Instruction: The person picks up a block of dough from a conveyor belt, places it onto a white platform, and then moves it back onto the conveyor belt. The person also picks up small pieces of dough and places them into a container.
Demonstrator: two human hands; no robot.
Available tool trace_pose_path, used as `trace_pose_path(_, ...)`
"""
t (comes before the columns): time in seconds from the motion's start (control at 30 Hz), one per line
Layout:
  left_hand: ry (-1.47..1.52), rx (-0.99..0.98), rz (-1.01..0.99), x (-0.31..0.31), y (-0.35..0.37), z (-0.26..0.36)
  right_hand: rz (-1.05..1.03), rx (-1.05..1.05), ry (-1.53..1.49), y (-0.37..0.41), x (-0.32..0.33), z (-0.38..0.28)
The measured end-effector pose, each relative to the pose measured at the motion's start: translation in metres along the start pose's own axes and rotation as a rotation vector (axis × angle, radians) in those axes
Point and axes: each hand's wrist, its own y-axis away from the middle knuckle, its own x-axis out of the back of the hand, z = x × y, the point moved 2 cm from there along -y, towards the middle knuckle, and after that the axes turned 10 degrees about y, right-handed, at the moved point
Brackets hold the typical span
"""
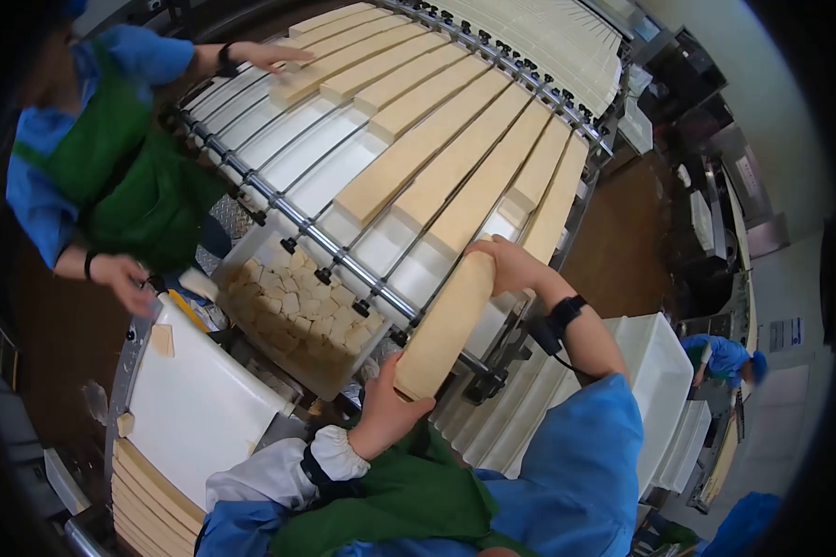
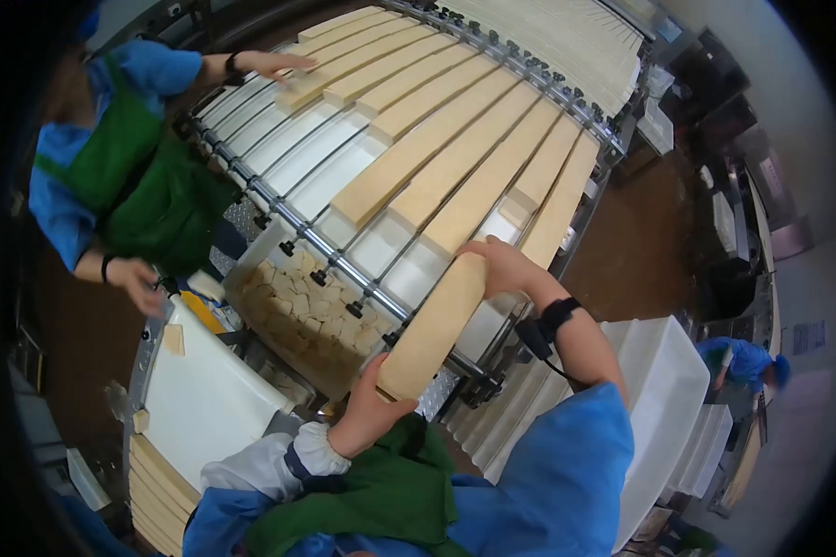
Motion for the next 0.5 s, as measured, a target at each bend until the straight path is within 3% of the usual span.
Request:
trace_pose_path(0.07, -0.061, 0.024, -0.005, -0.011, -0.011, -0.004, -0.124, -0.032, -0.072, -0.011, -0.003, 0.015)
trace_pose_path(0.13, -0.073, 0.047, -0.031, -0.017, -0.022, 0.001, -0.215, -0.314, -0.331, -0.019, -0.004, 0.039)
trace_pose_path(0.2, -0.031, 0.074, -0.069, -0.022, -0.031, 0.009, -0.101, -0.543, -0.367, -0.032, -0.014, 0.066)
trace_pose_path(0.27, 0.142, 0.11, -0.007, -0.032, -0.04, 0.01, 0.225, -0.719, -0.177, -0.053, -0.034, 0.094)
trace_pose_path(0.3, 0.23, 0.127, 0.023, -0.036, -0.044, 0.01, 0.226, -0.781, -0.09, -0.055, -0.032, 0.09)
trace_pose_path(0.4, 0.219, 0.143, 0.071, -0.041, -0.05, 0.009, 0.239, -0.774, -0.114, -0.054, -0.024, 0.077)
trace_pose_path(0.5, 0.108, 0.101, 0.079, -0.042, -0.056, -0.001, 0.448, -0.735, 0.045, -0.048, -0.032, 0.066)
